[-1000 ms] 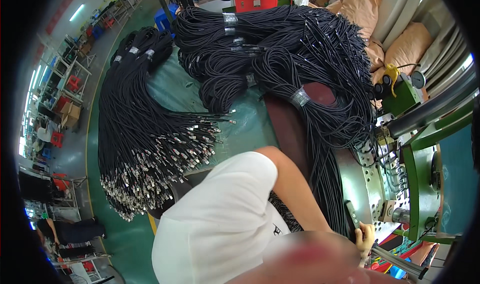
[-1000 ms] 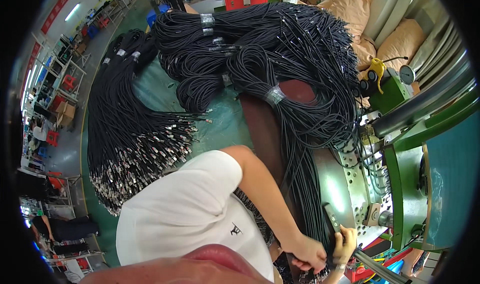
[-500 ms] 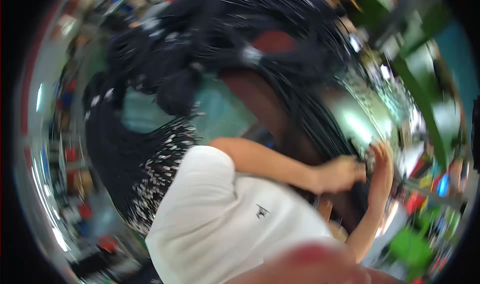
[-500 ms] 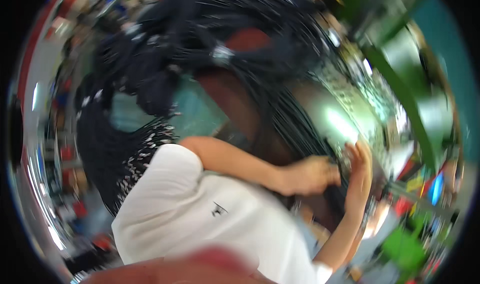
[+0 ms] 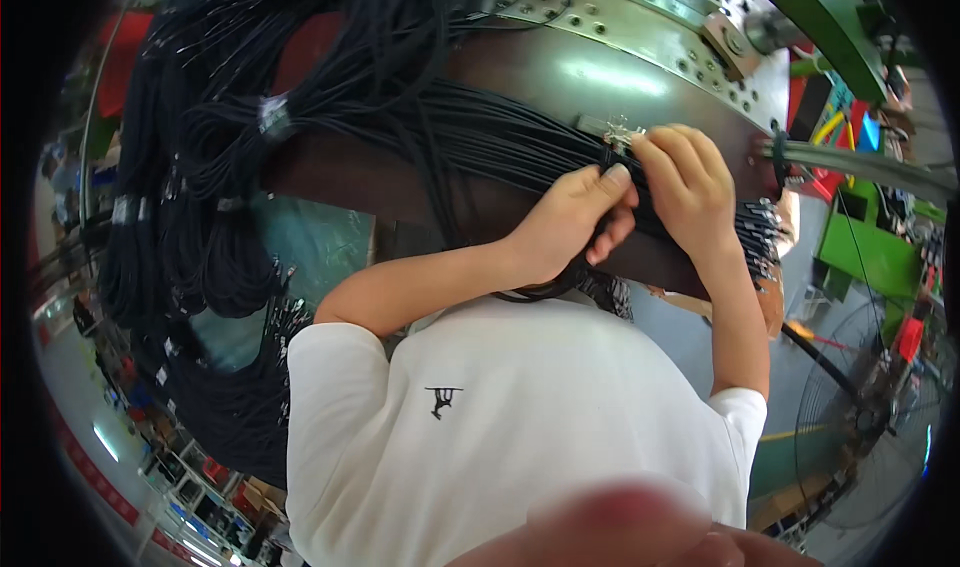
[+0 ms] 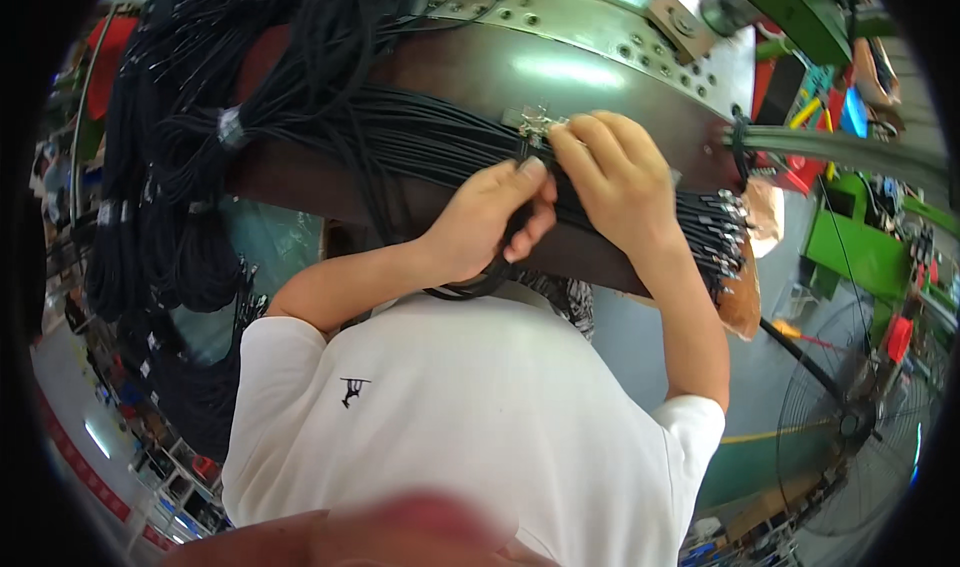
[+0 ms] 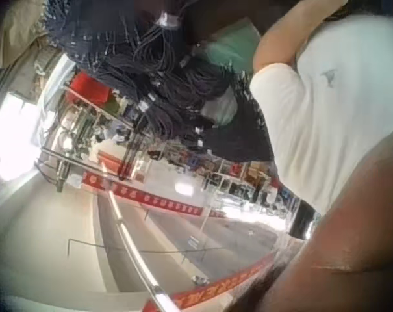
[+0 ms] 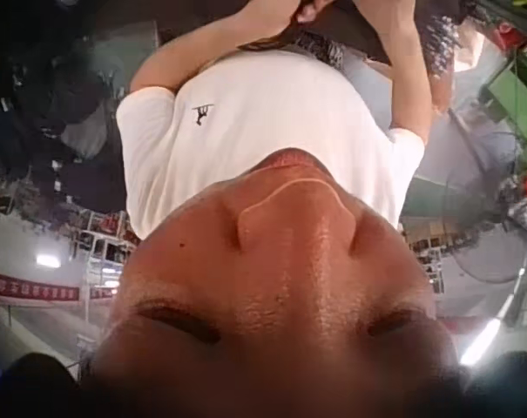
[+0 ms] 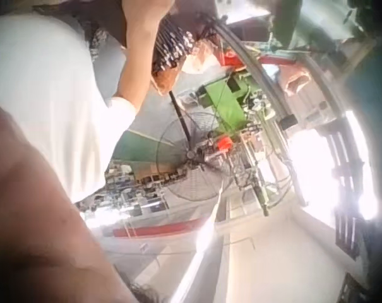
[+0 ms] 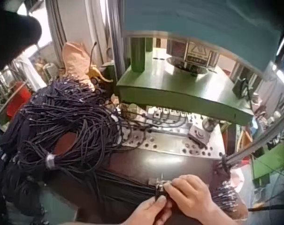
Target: The person tests cables by inserting the cable connectors into slots on a testing machine, pressing down on the machine fixture by hand, and removing the cables.
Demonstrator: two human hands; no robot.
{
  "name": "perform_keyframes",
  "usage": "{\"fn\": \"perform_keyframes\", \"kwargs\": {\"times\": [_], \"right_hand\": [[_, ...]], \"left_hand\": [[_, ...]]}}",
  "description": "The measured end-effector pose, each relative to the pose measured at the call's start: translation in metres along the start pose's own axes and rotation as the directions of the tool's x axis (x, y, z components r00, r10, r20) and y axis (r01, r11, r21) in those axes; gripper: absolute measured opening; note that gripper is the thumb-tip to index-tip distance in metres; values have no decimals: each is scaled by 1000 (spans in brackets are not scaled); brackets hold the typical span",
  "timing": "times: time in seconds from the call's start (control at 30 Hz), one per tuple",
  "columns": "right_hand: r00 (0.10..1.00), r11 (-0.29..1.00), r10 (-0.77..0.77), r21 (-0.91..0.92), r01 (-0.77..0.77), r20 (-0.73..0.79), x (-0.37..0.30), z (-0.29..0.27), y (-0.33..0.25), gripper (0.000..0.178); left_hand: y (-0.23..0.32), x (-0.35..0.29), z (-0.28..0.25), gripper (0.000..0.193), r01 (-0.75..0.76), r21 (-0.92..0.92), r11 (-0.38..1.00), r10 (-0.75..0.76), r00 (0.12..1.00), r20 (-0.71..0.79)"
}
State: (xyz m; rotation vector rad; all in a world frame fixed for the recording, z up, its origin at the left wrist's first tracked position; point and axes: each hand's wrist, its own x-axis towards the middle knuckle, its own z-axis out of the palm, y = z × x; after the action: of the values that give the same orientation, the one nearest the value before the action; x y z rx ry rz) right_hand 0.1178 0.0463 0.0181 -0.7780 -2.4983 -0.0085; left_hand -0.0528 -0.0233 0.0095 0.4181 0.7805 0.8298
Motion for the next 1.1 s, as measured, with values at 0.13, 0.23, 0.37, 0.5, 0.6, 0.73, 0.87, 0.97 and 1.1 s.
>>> {"fn": "perform_keyframes", "kwargs": {"times": [0.13,0.23,0.37,0.5,0.6,0.73,0.87,0.97,1.1], "right_hand": [[983,984,177,-30,-175,51,-10,3,7,22],[926,928,369,17,-372,82,-11,6,0,14],[914,876,403,272,-398,39,-18,28,-5,13],[884,804,452,372,-463,123,-15,29,-7,12],[907,864,411,280,-418,87,-21,27,-4,13],[870,814,476,311,-491,129,-22,23,-7,15],[861,758,502,441,-482,79,-34,30,0,15],[856,773,503,382,-506,115,-16,29,-7,8],[882,832,460,294,-470,107,-10,24,-5,17]], "left_hand": [[-1,-17,-4,29,-29,318,948,38,999,-22],[0,-16,-13,29,-497,513,699,569,822,22],[25,-9,-7,27,-419,65,906,419,908,10],[11,-9,-5,28,-392,38,919,389,919,55],[5,-9,-4,29,-270,-2,963,270,962,27],[2,-7,0,30,-188,8,982,188,981,57],[-1,3,1,30,-211,13,978,208,973,102],[0,-6,-11,31,-196,-39,980,194,980,-48],[14,-22,-12,30,-198,0,980,198,978,-62]]}}
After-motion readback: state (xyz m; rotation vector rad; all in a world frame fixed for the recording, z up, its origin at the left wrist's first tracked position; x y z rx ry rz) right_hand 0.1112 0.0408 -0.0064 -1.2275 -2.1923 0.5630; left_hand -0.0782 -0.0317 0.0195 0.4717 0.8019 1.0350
